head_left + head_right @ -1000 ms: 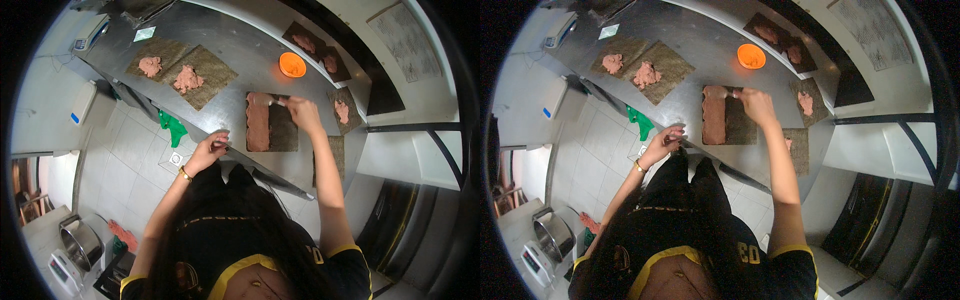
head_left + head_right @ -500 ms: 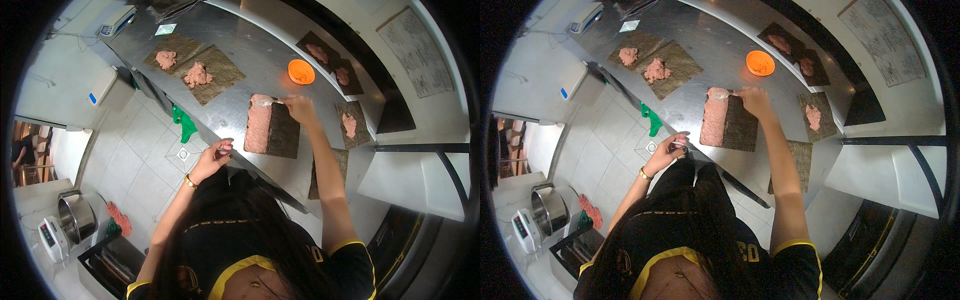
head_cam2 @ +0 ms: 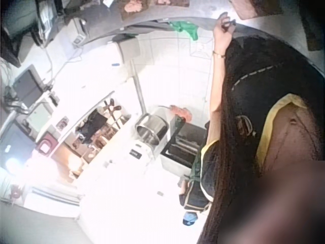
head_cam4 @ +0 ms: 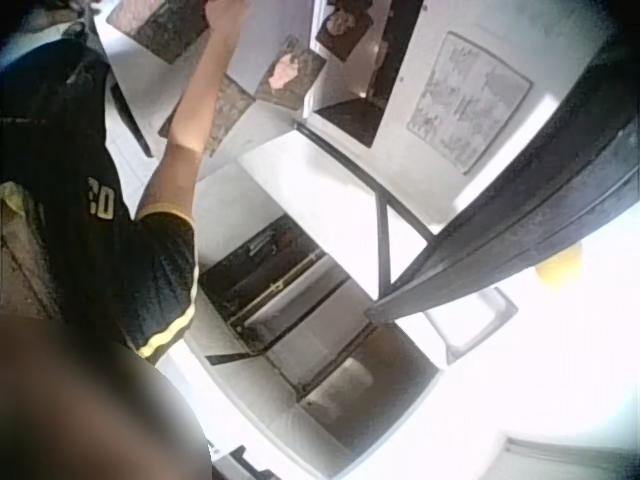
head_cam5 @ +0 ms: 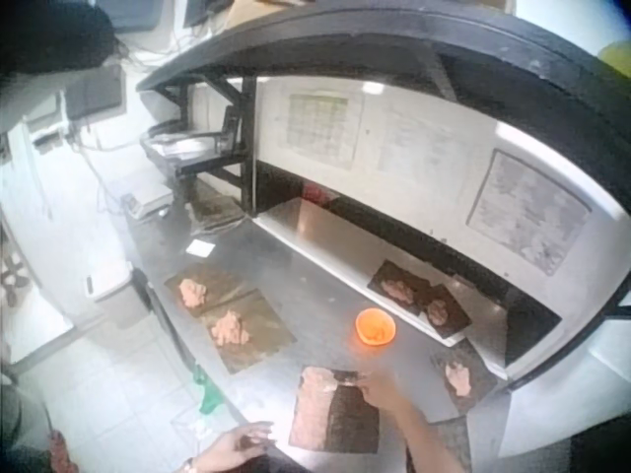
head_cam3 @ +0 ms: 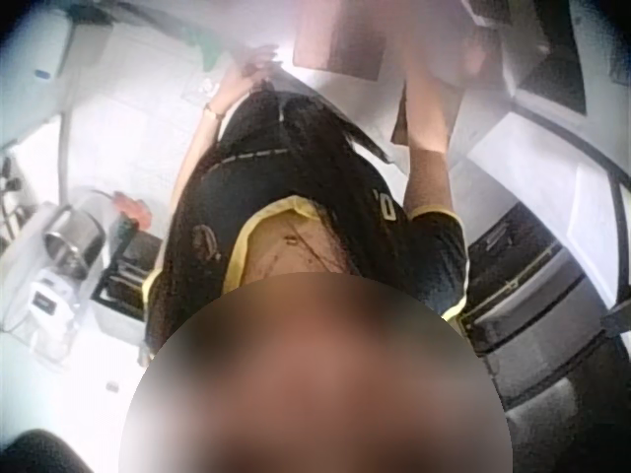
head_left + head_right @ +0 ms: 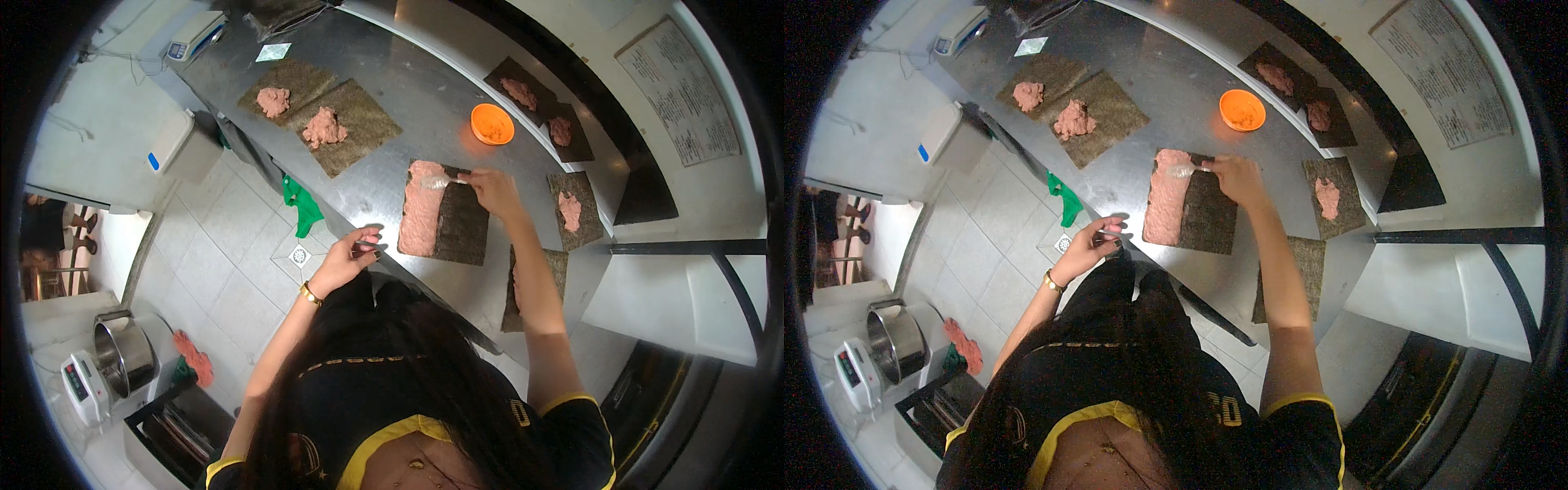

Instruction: The person spreads a pink paste onto sheets of nori laid on a stainless steel counter, then rolls the nori into cylindrical sushi rolls. The person places the completed rolls onto a metal tray.

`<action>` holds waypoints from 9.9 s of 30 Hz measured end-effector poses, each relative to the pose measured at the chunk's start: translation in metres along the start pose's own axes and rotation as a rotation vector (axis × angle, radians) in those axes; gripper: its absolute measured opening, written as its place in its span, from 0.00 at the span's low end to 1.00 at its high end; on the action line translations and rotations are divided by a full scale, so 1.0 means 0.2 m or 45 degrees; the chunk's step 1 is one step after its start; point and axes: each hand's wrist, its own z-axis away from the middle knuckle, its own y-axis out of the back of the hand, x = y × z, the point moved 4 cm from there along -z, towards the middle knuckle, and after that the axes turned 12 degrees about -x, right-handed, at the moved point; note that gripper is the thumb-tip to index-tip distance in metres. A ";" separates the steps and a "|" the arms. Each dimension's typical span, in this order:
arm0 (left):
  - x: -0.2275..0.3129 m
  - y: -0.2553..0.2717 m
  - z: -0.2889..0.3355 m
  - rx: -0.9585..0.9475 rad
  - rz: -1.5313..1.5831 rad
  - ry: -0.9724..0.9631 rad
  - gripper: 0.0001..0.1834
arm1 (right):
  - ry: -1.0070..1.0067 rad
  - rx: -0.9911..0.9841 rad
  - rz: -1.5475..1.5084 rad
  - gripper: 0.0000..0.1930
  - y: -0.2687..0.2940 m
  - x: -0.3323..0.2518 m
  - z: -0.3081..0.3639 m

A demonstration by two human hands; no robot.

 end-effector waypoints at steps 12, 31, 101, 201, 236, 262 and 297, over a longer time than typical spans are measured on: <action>0.00 0.04 -0.06 -0.047 0.049 -0.061 0.26 | 0.124 -0.016 0.095 0.15 0.03 -0.14 -0.08; -0.04 0.09 -0.18 -0.234 0.066 -0.096 0.26 | -0.457 -0.013 0.112 0.17 0.05 0.01 -0.08; 0.03 0.40 -0.94 0.086 -0.759 -0.265 0.16 | -0.764 0.314 -0.146 0.19 -0.29 -0.69 0.37; 0.18 0.32 -1.20 -0.207 -1.042 -0.020 0.09 | -0.769 0.640 -0.432 0.20 -0.50 -0.49 0.52; 0.21 0.25 -1.05 -0.768 0.145 0.772 0.27 | -0.591 0.582 -0.213 0.11 -0.49 -0.86 0.41; 0.13 0.08 -1.02 -0.601 0.292 0.467 0.15 | -0.990 0.911 -0.652 0.06 -0.54 -0.79 0.48; 0.25 -0.05 -1.04 -0.216 -0.555 0.119 0.16 | -0.938 0.416 -0.002 0.28 -0.54 -0.75 0.08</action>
